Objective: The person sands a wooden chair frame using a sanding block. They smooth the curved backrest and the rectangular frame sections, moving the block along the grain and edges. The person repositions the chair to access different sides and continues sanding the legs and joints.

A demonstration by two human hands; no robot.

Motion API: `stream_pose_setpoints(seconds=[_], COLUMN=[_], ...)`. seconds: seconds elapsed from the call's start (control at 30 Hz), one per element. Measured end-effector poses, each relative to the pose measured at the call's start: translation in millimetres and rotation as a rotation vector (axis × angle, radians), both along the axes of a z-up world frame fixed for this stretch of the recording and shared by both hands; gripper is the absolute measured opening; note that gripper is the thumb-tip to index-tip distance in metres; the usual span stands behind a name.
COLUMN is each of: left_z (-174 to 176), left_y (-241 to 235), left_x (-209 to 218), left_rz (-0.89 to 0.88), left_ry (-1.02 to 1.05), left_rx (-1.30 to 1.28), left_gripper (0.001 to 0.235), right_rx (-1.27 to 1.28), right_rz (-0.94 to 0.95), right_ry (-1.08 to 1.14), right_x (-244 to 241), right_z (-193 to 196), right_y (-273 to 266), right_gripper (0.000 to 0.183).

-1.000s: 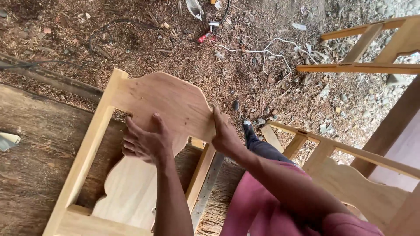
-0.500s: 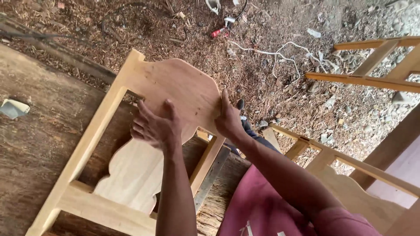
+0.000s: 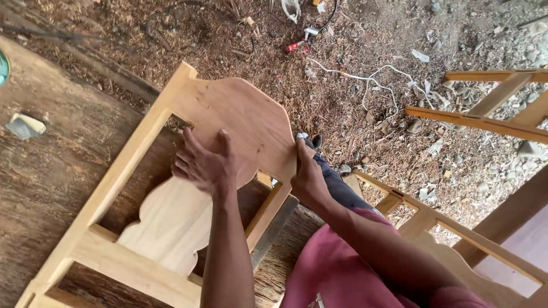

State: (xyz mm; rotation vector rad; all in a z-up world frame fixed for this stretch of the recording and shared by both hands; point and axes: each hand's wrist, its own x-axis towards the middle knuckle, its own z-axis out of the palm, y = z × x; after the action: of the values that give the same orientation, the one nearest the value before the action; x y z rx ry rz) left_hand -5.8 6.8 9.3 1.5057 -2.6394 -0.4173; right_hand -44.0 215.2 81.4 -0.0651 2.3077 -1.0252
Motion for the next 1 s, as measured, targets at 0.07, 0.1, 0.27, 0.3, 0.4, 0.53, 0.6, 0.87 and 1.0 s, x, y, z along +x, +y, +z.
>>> stream_pose_setpoints(seconds=[0.07,0.1,0.27,0.3,0.4,0.53,0.6,0.87,1.0], left_z=[-1,-1,7,3,3,4,-6,2,-1], left_y=[0,-1,-1,-1,0,0,2,5,4], left_x=[-2,-3,-6,-6,-9,-7,1,-4,-4], left_rz=[0.018,0.025,0.050,0.047,0.032,0.026,-0.015,-0.060,-0.081], left_ry=[-0.035,-0.058,-0.093,-0.091,-0.086,-0.087,-0.006,0.006,0.026], left_rx=[0.026,0.051,0.103,0.107,0.065,0.076,-0.035,-0.092,-0.158], left_gripper=[0.081,0.081,0.081,0.082,0.082,0.079,0.082,0.079,0.077], right_rx=[0.042,0.083,0.112,0.163,0.135,-0.012,-0.031,0.002,0.115], right_rz=[-0.018,-0.047,-0.074,-0.082,-0.085,-0.018,0.023,-0.024,-0.079], right_ry=[-0.026,-0.040,-0.188,-0.226,-0.157,-0.238,-0.263,-0.636,-0.523], right_x=[-14,-21,-12,-14,-39,-37,-46,-73,-73], right_z=[-41,-62,8,14,-60,-24,-10,-22,-22], right_y=[-9,-15,-23,-23,-17,3,6,10,-5], right_gripper=[0.092,0.094,0.094,0.093,0.088,0.089,0.082,0.056,0.034])
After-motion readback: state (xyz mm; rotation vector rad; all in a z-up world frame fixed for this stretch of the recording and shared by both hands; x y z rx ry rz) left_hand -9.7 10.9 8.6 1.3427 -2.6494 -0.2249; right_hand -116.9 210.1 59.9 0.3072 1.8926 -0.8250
